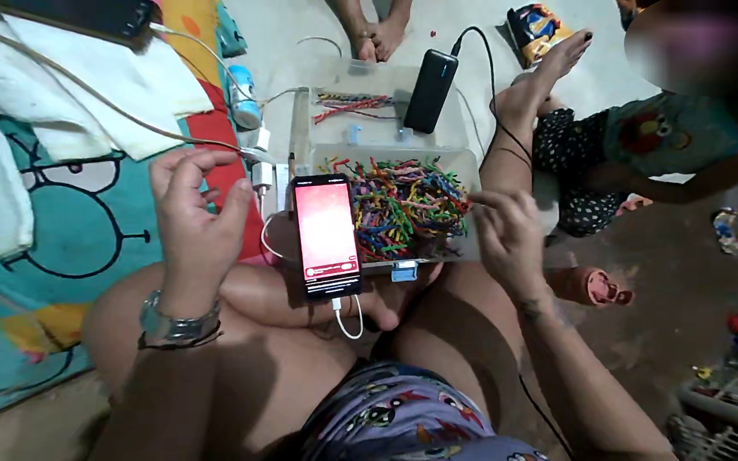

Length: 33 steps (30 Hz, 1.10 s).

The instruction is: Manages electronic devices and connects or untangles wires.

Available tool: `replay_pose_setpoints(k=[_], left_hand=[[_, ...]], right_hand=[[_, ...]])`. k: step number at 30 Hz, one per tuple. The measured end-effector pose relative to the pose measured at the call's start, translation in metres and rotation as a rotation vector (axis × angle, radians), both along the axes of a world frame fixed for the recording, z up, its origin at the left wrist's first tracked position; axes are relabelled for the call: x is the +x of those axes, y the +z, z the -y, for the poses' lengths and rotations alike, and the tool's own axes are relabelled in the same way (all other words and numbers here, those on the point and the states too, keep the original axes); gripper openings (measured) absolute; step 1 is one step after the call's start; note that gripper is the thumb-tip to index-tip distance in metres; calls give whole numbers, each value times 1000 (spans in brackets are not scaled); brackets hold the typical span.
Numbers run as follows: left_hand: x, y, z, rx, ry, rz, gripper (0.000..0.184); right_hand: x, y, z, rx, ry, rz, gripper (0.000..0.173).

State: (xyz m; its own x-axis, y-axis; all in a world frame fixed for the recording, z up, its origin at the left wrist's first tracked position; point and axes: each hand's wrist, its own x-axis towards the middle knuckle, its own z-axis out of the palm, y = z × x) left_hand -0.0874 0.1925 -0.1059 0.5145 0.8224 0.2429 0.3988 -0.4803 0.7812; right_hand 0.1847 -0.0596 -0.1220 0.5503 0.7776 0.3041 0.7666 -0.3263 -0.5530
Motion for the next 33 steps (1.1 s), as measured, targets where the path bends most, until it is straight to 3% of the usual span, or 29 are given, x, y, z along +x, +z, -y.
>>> replay_pose_setpoints(k=[3,7,13,20,27,31,33], left_hand=[[-2,-3,-2,-3,16,4,36],[0,-3,-2,-12,11,-1,36],[1,-4,-1,-11,-5,-10,35],[6,-4,-1,-35,-44,-9,35],[9,2,10,13,-65,66,32],[37,21,42,-111,-287,251,20],[54,24,58,-242,-380,277,22]], right_hand=[[-7,-3,-51,-74,110,21,23],[-12,-9,-87,-361,108,-56,28],[-2,-1,-92,-353,123,-321,22],[-5,-14,-94,-452,154,-189,22],[1,4,-75,-282,91,-255,20],[-3,13,-64,-117,123,-306,17],[-10,21,-59,-17,219,-393,14]])
